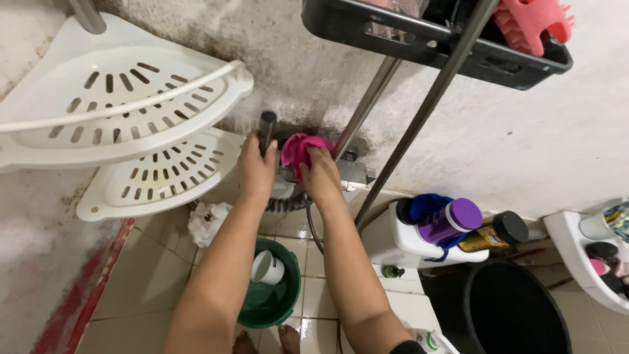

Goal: Cleaning a tiered corner shelf in a bathroom by rinsing it with a spray nozzle and wiping it with a cloth.

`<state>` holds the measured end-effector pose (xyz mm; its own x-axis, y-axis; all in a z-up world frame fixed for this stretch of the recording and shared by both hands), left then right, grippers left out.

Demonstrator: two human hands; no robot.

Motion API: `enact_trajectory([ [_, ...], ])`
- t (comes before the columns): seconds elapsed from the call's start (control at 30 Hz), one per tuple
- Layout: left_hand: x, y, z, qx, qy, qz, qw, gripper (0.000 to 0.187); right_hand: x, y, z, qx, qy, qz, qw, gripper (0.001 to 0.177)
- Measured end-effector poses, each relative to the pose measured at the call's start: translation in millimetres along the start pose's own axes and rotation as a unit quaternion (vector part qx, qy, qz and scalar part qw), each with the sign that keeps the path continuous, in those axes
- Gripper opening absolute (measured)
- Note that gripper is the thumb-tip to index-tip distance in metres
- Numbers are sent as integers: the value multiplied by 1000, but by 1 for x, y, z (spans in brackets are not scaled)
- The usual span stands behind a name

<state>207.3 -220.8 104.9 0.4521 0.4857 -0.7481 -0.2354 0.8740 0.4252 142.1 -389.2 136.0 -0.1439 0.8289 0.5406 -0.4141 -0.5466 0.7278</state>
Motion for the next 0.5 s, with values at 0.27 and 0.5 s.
enact_trajectory([
  [0.27, -4, 29, -45, 82, 145, 0, 986, 39, 3, 25, -52, -20, -36, 64, 997, 44],
  [0.5, 1, 19, -101, 85, 242, -180, 950, 36, -18, -14, -101, 96, -124, -15, 988, 72],
])
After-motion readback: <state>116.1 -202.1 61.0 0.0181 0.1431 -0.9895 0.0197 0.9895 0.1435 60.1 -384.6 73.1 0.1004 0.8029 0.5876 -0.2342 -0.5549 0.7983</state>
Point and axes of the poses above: each hand's wrist, its own z-axis towards the middle knuckle, its own y-axis out of the back of the hand, x = y × z, the point moved 8 cm from there along z, towards the middle knuckle, and after that the axes turned 6 degrees about x, right-handed, at the moved point
